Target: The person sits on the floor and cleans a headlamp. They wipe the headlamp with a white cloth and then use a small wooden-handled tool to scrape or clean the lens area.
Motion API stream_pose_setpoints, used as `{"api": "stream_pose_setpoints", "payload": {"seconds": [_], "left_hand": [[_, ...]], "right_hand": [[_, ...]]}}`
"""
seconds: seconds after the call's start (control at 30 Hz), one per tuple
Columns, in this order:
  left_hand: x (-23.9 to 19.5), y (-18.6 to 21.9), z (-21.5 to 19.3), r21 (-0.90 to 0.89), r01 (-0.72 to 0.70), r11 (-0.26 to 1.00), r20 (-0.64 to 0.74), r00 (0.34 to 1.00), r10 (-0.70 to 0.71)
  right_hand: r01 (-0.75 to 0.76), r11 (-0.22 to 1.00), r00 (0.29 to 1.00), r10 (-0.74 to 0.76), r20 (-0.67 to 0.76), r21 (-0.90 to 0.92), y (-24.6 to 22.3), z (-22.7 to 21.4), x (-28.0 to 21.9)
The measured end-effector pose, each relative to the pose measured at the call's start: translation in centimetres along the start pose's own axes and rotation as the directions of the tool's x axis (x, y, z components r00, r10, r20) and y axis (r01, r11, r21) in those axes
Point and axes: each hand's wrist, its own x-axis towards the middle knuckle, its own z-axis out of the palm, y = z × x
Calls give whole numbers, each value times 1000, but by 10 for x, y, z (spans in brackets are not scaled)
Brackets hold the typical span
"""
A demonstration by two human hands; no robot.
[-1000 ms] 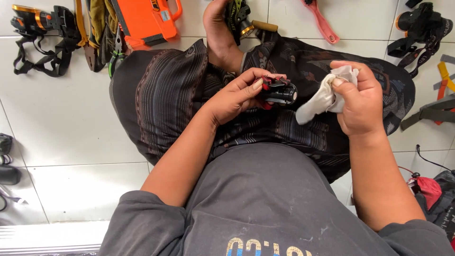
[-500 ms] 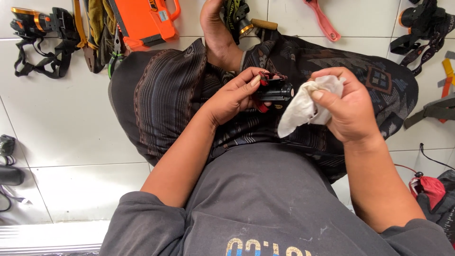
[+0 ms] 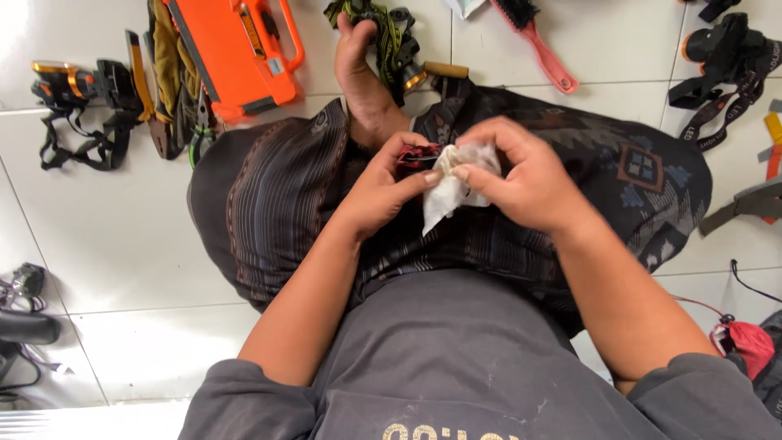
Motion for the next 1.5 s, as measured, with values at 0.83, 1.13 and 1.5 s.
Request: {"api": "stream_pose_setpoints", "payload": {"seconds": [0.83,1.13,1.5], "left_hand": [[154,105,-39,291,-250,923,-12,964,265],[161,94,-57,252,-217,943,-148,954,259],[158,98,-32,592,-196,781,-146,928,344]], "right_hand": [[146,589,967,86,241,-795,162,1,146],[-290,945,945,308,-110,151,102,-88,141],[192,921,966,-239,-102,-338,60,-50,144]]}}
